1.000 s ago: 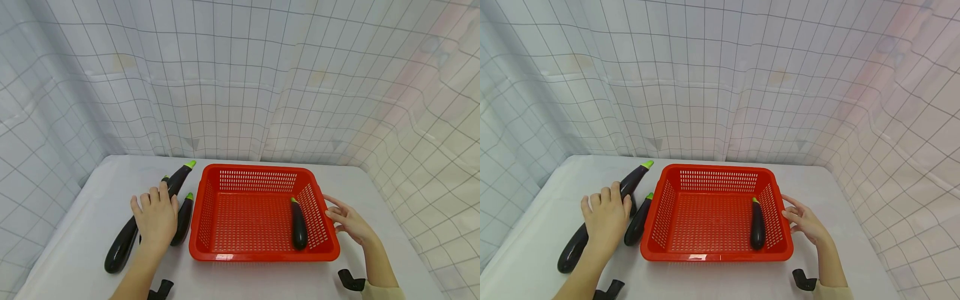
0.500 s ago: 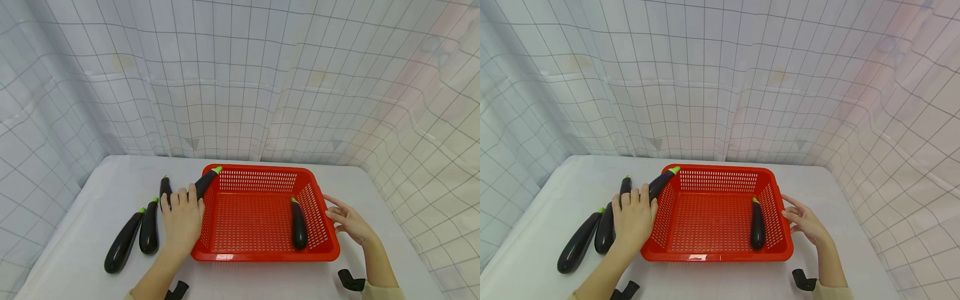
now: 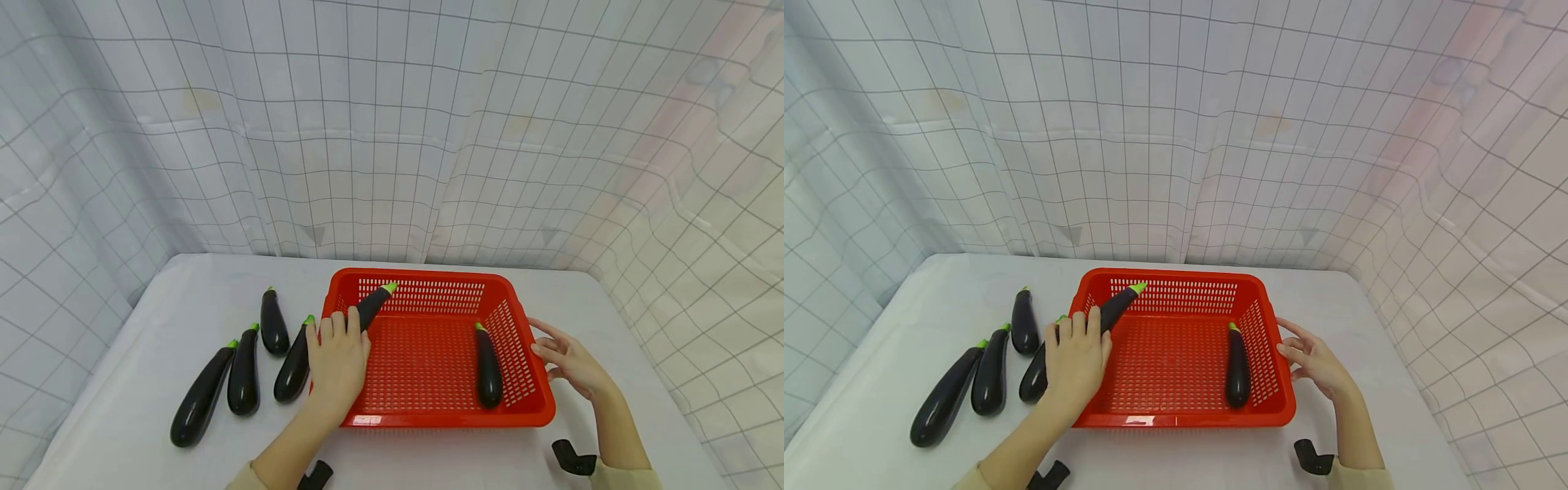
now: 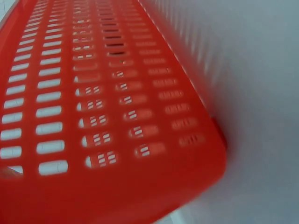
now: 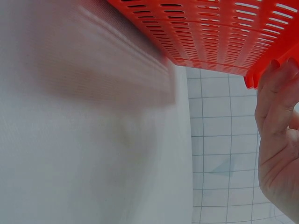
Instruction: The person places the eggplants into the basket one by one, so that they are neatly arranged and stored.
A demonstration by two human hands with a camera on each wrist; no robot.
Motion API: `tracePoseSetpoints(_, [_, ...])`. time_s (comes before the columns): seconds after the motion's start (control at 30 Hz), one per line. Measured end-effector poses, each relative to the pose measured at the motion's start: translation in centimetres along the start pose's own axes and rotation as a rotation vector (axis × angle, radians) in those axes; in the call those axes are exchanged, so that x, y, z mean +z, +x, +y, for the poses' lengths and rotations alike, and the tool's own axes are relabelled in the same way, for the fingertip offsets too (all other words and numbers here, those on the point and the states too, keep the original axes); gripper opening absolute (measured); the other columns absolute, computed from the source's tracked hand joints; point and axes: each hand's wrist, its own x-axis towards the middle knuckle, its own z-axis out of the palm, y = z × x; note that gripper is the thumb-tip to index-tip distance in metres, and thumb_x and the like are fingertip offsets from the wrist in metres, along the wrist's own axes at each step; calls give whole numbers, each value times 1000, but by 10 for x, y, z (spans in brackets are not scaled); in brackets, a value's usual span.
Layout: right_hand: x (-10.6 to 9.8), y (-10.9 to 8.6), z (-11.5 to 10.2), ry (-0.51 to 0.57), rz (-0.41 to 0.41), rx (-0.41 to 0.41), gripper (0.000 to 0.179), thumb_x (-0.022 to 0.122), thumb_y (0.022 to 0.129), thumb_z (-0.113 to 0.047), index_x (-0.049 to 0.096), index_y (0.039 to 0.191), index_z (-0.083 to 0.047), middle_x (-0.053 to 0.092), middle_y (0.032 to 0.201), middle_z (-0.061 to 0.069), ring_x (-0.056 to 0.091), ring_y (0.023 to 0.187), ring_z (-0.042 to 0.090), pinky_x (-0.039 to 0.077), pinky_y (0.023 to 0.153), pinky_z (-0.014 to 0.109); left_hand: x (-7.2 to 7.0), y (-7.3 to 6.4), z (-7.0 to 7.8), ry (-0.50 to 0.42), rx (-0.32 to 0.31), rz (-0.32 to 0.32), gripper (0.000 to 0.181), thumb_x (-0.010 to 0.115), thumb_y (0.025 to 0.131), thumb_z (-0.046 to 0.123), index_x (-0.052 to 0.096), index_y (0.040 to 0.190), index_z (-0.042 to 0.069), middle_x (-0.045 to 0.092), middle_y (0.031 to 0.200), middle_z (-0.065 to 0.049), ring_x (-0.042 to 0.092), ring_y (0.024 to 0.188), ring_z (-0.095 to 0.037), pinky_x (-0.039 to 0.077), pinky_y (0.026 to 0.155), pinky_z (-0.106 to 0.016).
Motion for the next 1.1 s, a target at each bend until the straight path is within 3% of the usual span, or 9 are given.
tracePoseSetpoints(0.23, [0,0,0,0,1,-3,58,48,95,-14,19,144,-5,65,100,-5,64,81,18,53,61,39,8,1,18,27,35,-19,49,59,86,29,48,126,3,51,106,-18,44,99,-32,33,90,-49])
tracePoseSetpoints(0.47, [1,-1,-1,-5,5,5,59,48,95,-15,19,144,-5,65,100,-6,64,80,17,54,61,38,9,1,32,77,65,-44,48,55,89,31,47,127,3,51,107,-18,44,101,-31,34,91,-46])
tracePoseSetpoints(0.93, [1,-1,-2,1,0,4,58,48,95,-14,19,144,-5,65,98,-4,64,78,18,54,60,38,10,4,68,157,150,-28,44,57,88,34,48,120,4,52,101,-15,45,93,-27,36,88,-38])
tracePoseSetpoints(1.1, [0,-1,-2,-8,0,7,59,49,95,-15,19,144,-5,65,99,-4,64,79,18,54,61,39,13,6,83,207,161,-85,47,56,88,38,47,121,5,51,102,-14,45,94,-25,36,90,-36])
